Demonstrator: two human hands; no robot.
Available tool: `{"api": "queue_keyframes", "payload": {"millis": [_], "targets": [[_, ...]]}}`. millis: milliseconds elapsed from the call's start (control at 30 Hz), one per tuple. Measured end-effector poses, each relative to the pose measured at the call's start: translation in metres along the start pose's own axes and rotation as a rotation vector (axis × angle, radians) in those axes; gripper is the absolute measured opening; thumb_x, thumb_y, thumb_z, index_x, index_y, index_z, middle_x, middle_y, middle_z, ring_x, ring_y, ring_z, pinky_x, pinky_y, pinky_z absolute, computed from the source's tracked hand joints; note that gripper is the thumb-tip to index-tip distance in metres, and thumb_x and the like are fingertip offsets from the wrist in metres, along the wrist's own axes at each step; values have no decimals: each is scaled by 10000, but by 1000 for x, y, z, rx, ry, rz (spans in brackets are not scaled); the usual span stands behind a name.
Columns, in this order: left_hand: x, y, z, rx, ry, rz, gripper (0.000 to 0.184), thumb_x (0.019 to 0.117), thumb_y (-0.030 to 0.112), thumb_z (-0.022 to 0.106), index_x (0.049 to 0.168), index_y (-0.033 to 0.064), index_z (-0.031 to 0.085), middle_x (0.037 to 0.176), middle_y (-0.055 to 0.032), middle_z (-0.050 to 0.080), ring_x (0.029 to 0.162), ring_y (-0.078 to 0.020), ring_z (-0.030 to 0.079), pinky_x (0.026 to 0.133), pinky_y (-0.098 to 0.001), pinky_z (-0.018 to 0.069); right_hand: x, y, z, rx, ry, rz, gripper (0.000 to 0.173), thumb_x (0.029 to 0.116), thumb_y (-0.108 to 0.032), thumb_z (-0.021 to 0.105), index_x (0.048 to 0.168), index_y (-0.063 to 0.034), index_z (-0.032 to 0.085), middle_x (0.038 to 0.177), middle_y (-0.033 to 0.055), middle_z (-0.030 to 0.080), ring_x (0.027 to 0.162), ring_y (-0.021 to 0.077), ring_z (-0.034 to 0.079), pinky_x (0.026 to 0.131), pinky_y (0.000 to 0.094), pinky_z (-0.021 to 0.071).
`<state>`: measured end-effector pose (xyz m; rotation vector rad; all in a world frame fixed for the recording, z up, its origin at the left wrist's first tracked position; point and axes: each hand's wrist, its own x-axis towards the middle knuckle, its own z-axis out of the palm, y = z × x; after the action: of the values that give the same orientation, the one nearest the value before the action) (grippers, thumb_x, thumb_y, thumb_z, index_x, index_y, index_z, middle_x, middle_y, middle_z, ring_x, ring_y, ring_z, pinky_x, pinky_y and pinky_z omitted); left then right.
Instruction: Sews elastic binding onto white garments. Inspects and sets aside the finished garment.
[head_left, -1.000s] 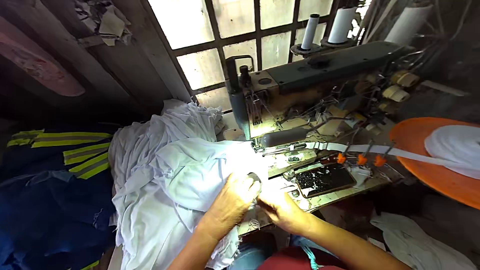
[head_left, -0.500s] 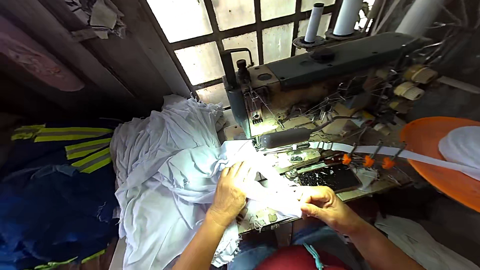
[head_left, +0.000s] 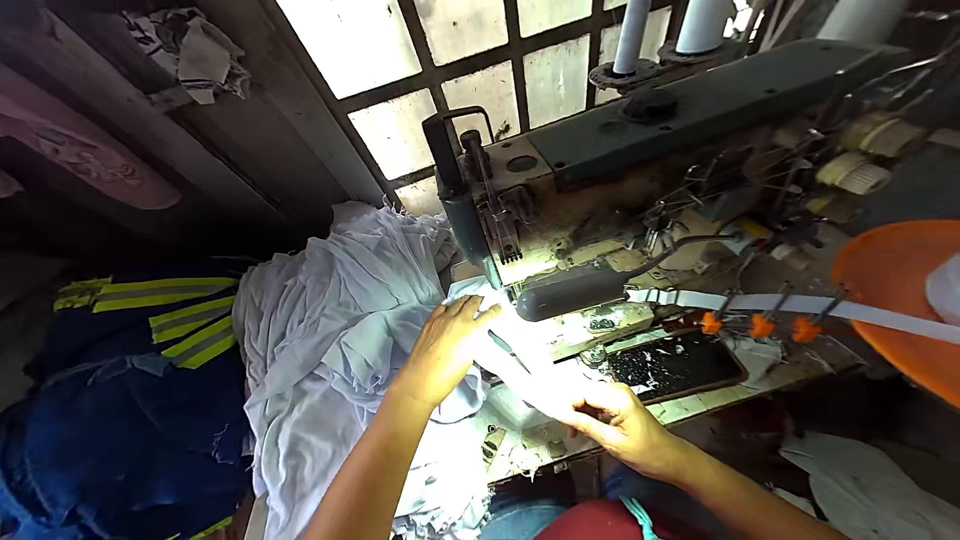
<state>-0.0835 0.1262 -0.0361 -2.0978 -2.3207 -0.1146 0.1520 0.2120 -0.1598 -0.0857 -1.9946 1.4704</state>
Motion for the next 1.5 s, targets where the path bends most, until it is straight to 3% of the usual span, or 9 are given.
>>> {"api": "queue_keyframes", "payload": {"millis": [200,367,467,700,933,1067,1233,1300,1500], "targets": [[33,-42,21,146,262,95,266,907,-69,648,1148,-1,737,1133,-237,713,1121,-427,671,980,-617,485,44,16,4,37,-1,61,206,1014,-137,595,949,39,678,842,53,673,717,44,644,673,196,555],[-14,0,17,-182,446,151,427,753,12,708,1179,12,727,1260,-157,698,1211,-343,642,1018,-520,508,30,8,7,-49,-37,-26,201,1009,-131,604,960,45,686,871,108,676,757,83,655,716,215,563],[-33,18,37,-61,453,383,197,767,139,665,880,-1,744,1006,-186,750,984,-346,721,838,-471,573,10,3,10,-131,-77,-81,191,997,-125,613,951,26,720,827,107,719,751,87,679,736,206,551],[-20,20,41,-6,407,164,450,774,4,604,1210,10,718,1266,-121,711,1093,-357,687,885,-499,545,19,13,7,-21,58,-62,123,986,-90,626,977,24,673,841,68,668,702,46,627,658,169,541],[9,8,12,-3,199,20,415,869,-126,598,1240,19,712,1280,-220,678,1185,-438,639,978,-611,486,50,17,10,46,160,-63,121,958,-93,662,961,27,678,754,0,670,632,-1,607,612,158,528],[6,4,15,43,396,110,316,858,-100,600,1072,60,769,1183,-163,732,1123,-383,688,964,-576,512,61,14,11,-6,194,-114,132,966,-84,646,978,45,673,766,18,663,622,6,601,605,154,530],[-32,4,-6,-291,36,188,427,827,199,680,1207,6,699,1262,-161,681,1222,-340,623,1008,-566,477,70,5,8,-35,177,-33,139,964,-75,627,987,54,673,741,5,649,578,-10,579,569,142,512],[-31,-10,-9,-403,112,202,492,832,291,701,1225,-5,694,1273,-148,687,1216,-297,634,1030,-522,485,72,4,9,-24,185,-19,130,967,-73,625,988,48,668,780,11,653,583,-9,584,567,145,525],[5,-74,38,-369,279,-142,338,968,-15,523,1289,-60,620,1407,-258,567,1327,-435,527,1083,-628,407,69,6,8,-33,152,-42,169,973,-97,627,1050,51,649,841,18,665,607,-7,597,580,156,541]]}}
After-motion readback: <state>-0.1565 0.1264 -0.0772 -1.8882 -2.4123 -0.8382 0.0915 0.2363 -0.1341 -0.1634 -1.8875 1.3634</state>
